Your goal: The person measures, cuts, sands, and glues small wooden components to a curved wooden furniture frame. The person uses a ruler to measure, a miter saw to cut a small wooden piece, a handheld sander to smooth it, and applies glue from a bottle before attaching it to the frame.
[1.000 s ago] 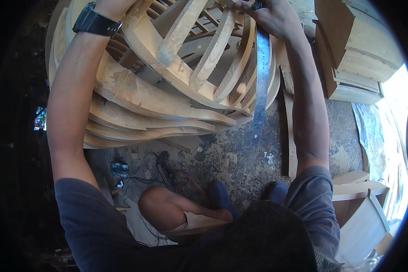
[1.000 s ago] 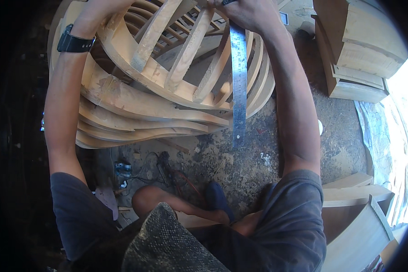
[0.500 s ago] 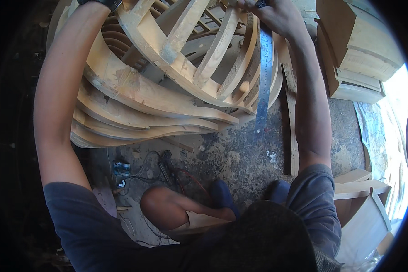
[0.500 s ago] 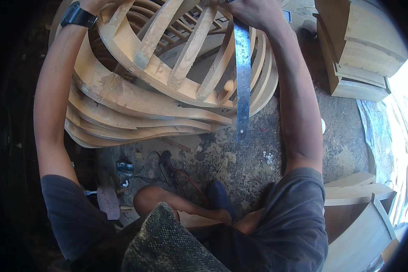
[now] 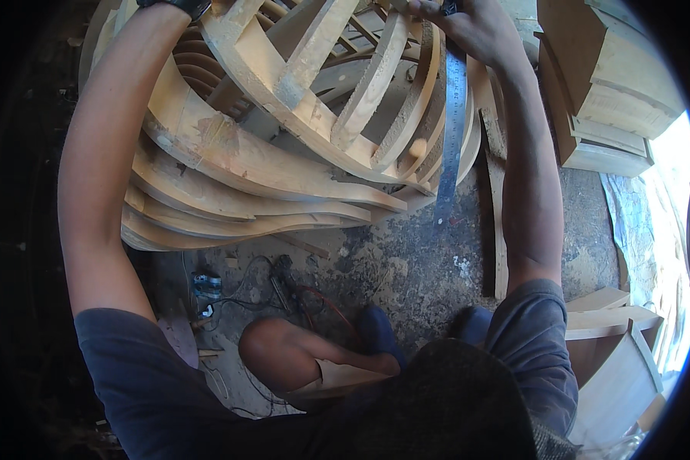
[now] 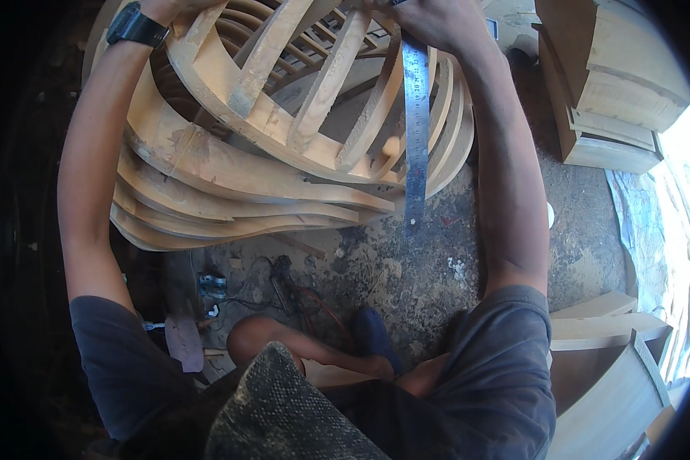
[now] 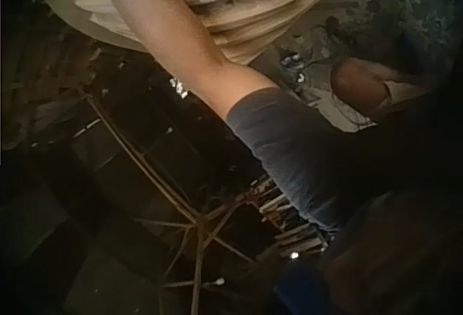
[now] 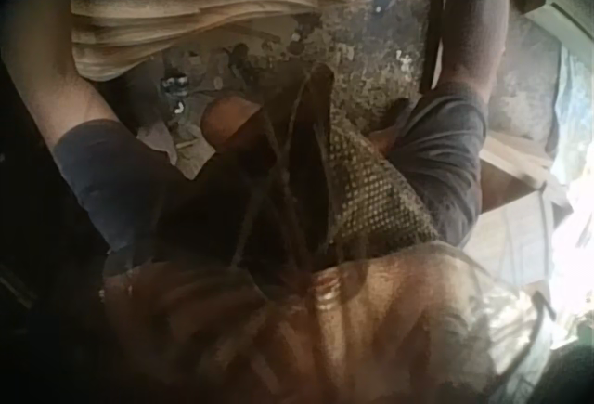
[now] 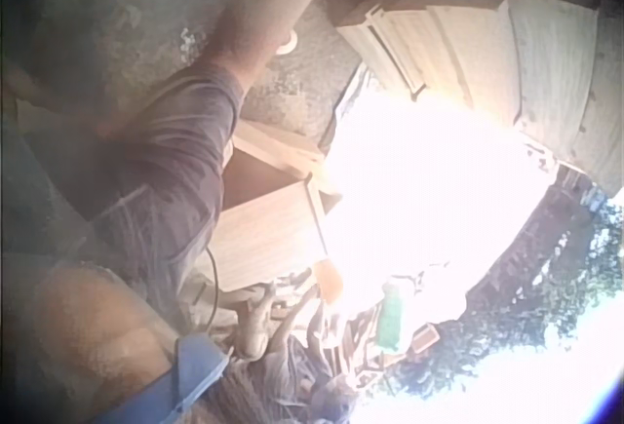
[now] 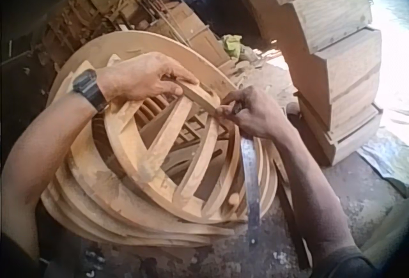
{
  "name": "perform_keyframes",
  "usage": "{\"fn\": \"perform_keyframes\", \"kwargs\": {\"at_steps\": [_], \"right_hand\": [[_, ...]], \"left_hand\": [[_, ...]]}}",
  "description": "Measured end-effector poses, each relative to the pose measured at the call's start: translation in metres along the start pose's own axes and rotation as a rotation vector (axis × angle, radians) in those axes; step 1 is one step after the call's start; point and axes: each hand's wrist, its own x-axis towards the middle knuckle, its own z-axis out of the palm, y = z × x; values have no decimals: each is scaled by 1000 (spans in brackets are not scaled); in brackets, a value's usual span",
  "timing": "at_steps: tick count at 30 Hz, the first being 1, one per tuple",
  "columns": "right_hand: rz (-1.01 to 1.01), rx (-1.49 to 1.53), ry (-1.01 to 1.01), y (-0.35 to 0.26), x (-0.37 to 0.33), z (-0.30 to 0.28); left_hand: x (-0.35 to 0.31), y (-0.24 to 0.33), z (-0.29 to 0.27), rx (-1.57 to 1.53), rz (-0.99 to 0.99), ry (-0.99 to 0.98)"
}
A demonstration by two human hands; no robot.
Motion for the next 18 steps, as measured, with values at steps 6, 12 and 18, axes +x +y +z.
{"fn": "perform_keyframes", "kwargs": {"at_steps": [6,12,18], "right_hand": [[-43,-37,10,2,1,0],[-3,22,-21,-13,-8,-9],[-30,-31,369,-33,-71,-90]], "left_hand": [[5,11,1,51,-15,5],[2,4,5,55,57,-11],[6,13,2,45,-22,-39]]}}
